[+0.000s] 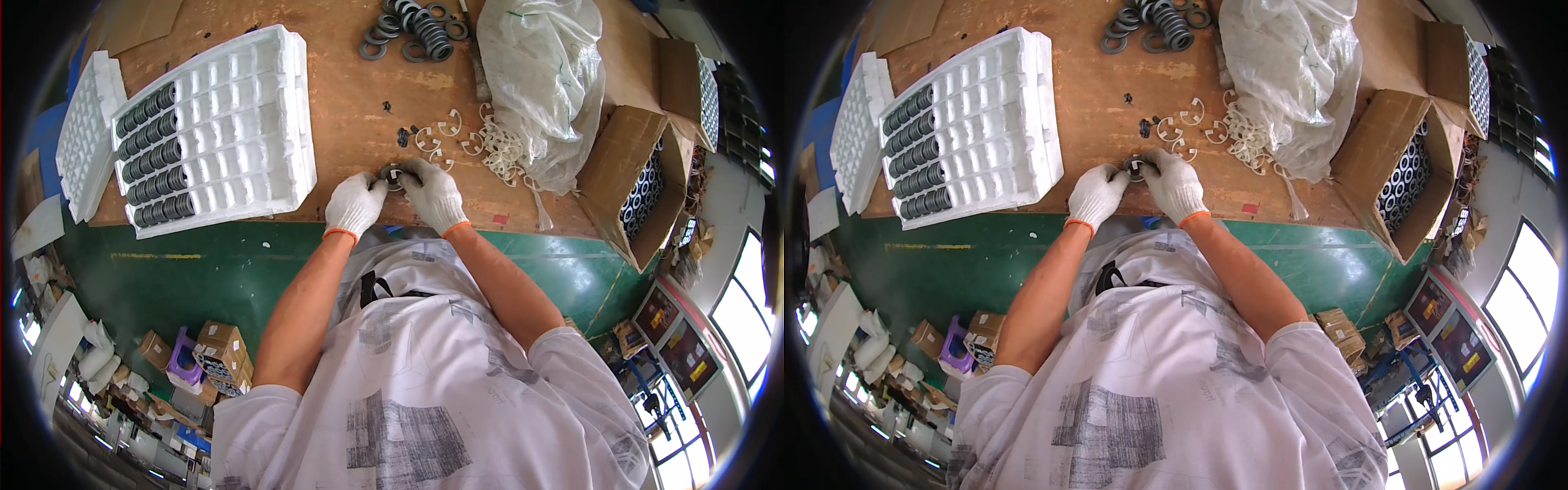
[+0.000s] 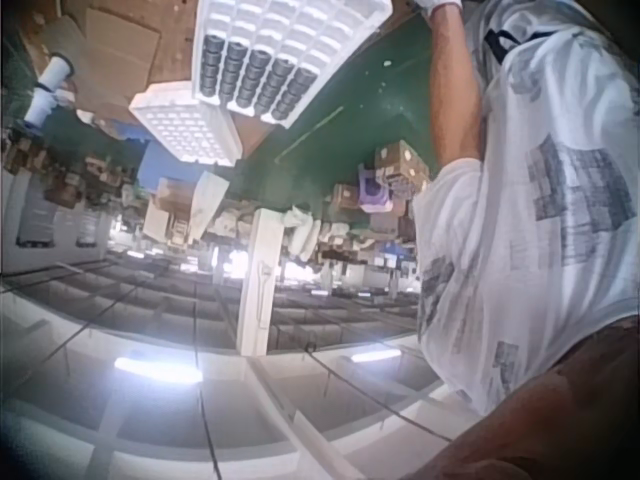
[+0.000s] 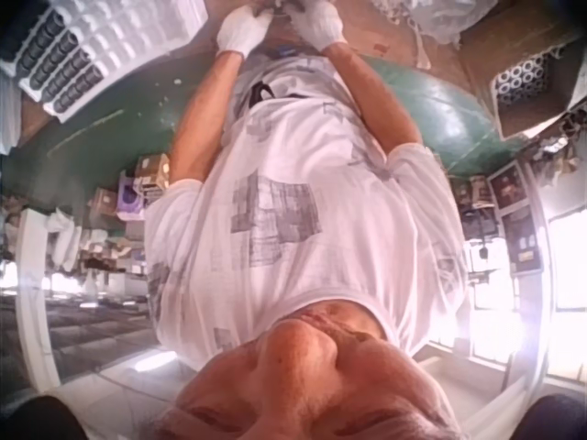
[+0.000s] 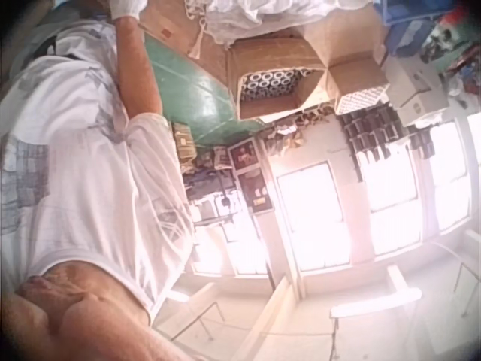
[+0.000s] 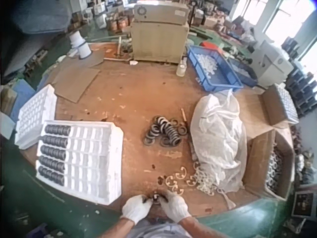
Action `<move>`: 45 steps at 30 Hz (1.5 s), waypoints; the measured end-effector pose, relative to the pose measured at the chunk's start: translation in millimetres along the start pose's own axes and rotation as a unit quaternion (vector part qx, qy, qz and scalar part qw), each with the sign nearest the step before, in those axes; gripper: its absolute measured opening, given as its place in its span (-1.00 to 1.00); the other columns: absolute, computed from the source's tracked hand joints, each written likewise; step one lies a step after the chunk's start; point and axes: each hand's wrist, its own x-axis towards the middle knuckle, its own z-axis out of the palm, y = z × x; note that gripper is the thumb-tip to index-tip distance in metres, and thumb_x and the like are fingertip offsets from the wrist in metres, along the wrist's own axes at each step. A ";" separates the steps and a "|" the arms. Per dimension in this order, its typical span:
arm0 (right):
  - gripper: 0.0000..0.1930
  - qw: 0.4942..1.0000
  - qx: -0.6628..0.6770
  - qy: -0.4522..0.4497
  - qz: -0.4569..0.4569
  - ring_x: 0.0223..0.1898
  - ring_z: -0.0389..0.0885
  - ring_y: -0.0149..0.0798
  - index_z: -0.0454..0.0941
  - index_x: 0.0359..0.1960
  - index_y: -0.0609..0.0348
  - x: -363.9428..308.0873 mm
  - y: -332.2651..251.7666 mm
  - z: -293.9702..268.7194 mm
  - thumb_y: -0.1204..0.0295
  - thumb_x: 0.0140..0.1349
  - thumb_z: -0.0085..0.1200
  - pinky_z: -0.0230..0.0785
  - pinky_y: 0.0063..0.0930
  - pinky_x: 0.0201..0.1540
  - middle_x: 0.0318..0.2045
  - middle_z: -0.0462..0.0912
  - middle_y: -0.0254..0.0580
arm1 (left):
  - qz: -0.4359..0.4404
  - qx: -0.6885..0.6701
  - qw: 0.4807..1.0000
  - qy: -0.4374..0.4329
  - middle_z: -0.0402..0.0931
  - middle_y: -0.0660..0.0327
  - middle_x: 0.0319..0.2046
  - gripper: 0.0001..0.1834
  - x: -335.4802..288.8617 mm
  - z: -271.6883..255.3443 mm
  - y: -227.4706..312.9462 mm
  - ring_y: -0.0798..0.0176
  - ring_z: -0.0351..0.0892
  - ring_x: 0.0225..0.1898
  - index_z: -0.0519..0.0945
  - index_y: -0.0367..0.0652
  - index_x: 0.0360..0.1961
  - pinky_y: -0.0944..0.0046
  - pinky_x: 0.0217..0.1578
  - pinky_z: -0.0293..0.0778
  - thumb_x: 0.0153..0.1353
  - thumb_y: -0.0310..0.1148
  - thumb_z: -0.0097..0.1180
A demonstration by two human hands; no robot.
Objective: The person assembles mechanical components by fitting metal rings and plastic clips into cylindrical casings by hand, then placing the finished units into a foam tray.
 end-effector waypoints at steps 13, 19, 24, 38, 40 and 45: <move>-0.56 0.993 -0.069 -0.083 -0.040 0.03 0.72 0.24 0.61 0.18 0.22 7.5 4.8 -15.1 0.24 0.37 0.18 0.55 -0.01 0.09 -0.05 0.76 0.22 | -0.003 0.015 1.000 -0.014 0.72 -0.10 0.02 -0.50 0.1 -2.1 6.4 -0.24 0.69 0.10 0.75 -0.09 0.01 -0.17 0.10 0.57 0.39 0.06 0.01; -0.55 0.992 0.056 -0.105 -0.049 0.04 0.74 0.18 0.61 0.18 0.25 15.0 5.1 -18.4 0.26 0.34 0.22 0.57 -0.11 0.10 -0.01 0.77 0.20 | -0.007 0.002 1.000 -0.019 0.73 -0.10 -0.02 -0.50 -2.1 -3.4 4.1 -0.23 0.70 0.07 0.75 -0.08 0.00 -0.16 0.09 0.57 0.39 0.07 0.02; -0.56 0.991 0.036 -0.122 0.026 0.00 0.77 0.14 0.62 0.14 0.28 13.4 3.4 -16.9 0.25 0.33 0.25 0.58 -0.15 0.09 -0.04 0.78 0.18 | 0.017 -0.009 1.000 -0.012 0.74 -0.10 -0.02 -0.50 2.8 1.9 -2.6 -0.23 0.70 0.07 0.74 -0.07 0.00 -0.16 0.08 0.57 0.39 0.08 0.02; -0.61 0.995 -0.069 -0.044 -0.050 -0.02 0.72 0.20 0.65 0.08 0.22 16.7 -4.1 -15.1 0.18 0.42 0.18 0.56 -0.03 0.05 -0.06 0.73 0.16 | 0.023 -0.016 1.000 -0.006 0.73 -0.11 -0.02 -0.51 3.5 2.2 -5.1 -0.22 0.70 0.07 0.75 -0.05 0.01 -0.15 0.07 0.58 0.35 0.07 0.04; -0.68 0.990 -0.101 -0.064 -0.069 -0.03 0.71 0.21 0.67 0.05 0.18 21.7 -11.8 -12.9 0.22 0.44 0.15 0.55 -0.03 0.04 -0.07 0.71 0.18 | 0.015 -0.013 1.000 -0.022 0.73 -0.11 -0.02 -0.51 3.7 -2.4 -1.0 -0.22 0.70 0.07 0.75 -0.06 0.01 -0.15 0.07 0.58 0.34 0.07 0.05; -0.72 0.989 -0.090 -0.091 -0.079 -0.04 0.70 0.23 0.67 0.00 0.17 28.7 -2.1 -6.6 0.27 0.42 0.15 0.55 -0.01 0.02 -0.08 0.69 0.20 | 0.018 -0.019 0.999 -0.036 0.72 -0.12 -0.02 -0.51 5.5 -1.9 -4.9 -0.22 0.70 0.07 0.74 -0.07 -0.01 -0.16 0.06 0.58 0.33 0.06 0.05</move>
